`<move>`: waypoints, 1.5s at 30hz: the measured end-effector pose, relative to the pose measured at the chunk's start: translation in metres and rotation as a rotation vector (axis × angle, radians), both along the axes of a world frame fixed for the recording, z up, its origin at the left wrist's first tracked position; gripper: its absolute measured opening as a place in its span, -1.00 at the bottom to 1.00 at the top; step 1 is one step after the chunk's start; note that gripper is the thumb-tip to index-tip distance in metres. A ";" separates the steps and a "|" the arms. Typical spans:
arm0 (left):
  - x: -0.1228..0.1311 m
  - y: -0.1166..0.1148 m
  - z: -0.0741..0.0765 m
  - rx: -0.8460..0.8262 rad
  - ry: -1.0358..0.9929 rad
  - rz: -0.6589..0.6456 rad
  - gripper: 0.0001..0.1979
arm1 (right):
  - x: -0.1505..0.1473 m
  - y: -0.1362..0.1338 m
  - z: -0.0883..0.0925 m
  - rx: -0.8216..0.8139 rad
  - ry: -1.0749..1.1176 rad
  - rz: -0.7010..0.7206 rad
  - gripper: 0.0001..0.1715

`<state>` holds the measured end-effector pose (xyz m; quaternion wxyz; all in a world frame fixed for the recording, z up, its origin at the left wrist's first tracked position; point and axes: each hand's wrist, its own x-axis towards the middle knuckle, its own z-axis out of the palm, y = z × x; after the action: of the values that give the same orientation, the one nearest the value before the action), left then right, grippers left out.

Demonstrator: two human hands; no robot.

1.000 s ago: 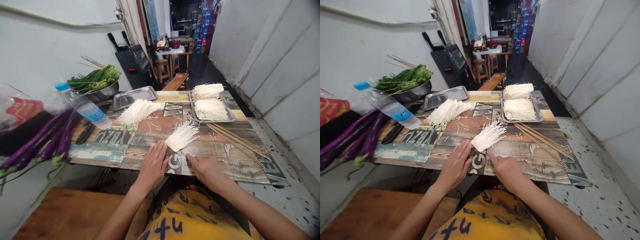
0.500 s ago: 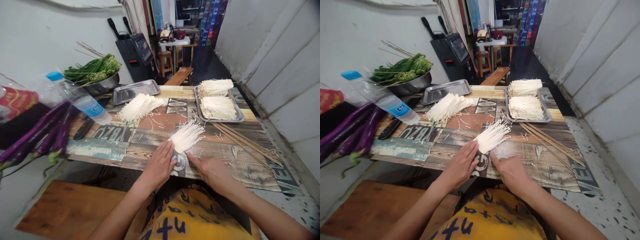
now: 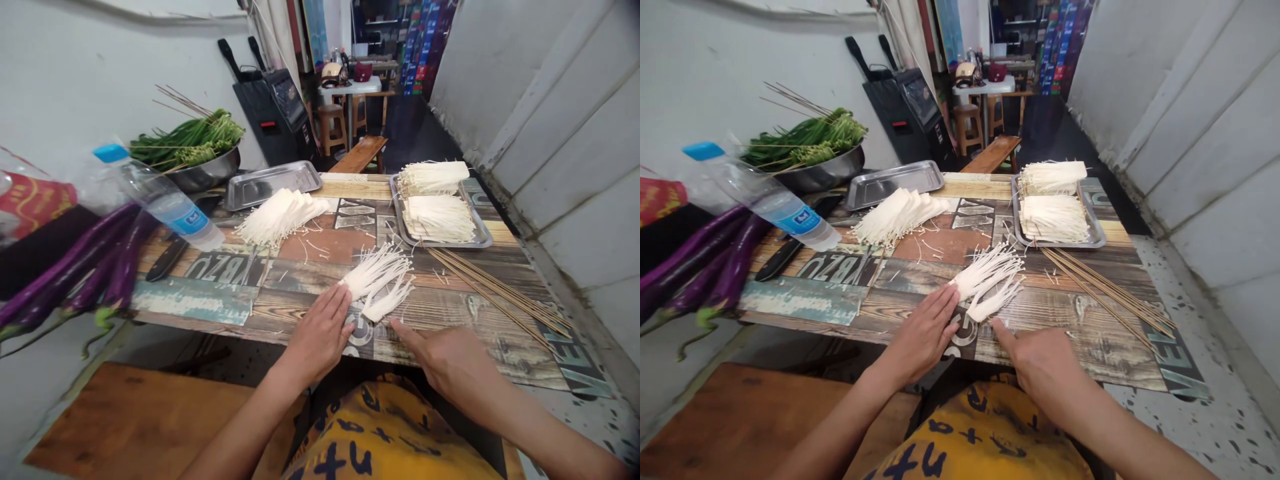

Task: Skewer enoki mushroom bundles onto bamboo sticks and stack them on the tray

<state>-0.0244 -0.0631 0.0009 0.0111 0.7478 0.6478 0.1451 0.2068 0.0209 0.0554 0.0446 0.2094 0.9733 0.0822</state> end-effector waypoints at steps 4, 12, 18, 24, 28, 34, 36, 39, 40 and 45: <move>-0.001 0.000 0.000 0.002 -0.017 0.001 -0.49 | 0.005 0.008 0.003 -0.055 -0.006 0.025 -0.33; 0.000 -0.001 -0.001 0.008 -0.022 -0.003 -0.49 | 0.014 0.010 -0.008 -0.009 0.176 0.082 -0.38; 0.000 -0.002 0.000 0.001 -0.021 0.001 -0.48 | 0.015 0.003 -0.023 0.046 0.188 0.046 -0.41; -0.001 -0.002 -0.001 -0.008 -0.026 -0.003 -0.48 | 0.012 0.001 -0.035 0.061 0.218 0.028 -0.38; -0.001 -0.001 0.000 -0.007 -0.003 -0.003 -0.49 | 0.010 0.001 -0.039 0.070 0.216 0.038 -0.36; -0.001 -0.001 0.001 -0.008 0.004 -0.009 -0.49 | 0.009 -0.002 -0.041 0.101 0.219 0.065 -0.34; -0.001 -0.001 0.001 -0.005 -0.002 -0.010 -0.50 | 0.007 -0.003 -0.039 0.101 0.213 0.061 -0.34; 0.000 -0.001 0.000 -0.003 0.003 -0.006 -0.50 | -0.001 -0.002 -0.037 0.114 0.195 0.050 -0.33; 0.000 -0.001 0.000 -0.002 0.005 -0.006 -0.50 | -0.005 -0.001 -0.037 0.118 0.187 0.045 -0.34; -0.001 -0.001 -0.001 -0.006 -0.037 -0.007 -0.48 | -0.025 0.003 -0.035 0.100 0.125 0.014 -0.40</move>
<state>-0.0257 -0.0642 -0.0002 0.0258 0.7471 0.6454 0.1571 0.1817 0.0239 0.0202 -0.0274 0.2092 0.9703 0.1180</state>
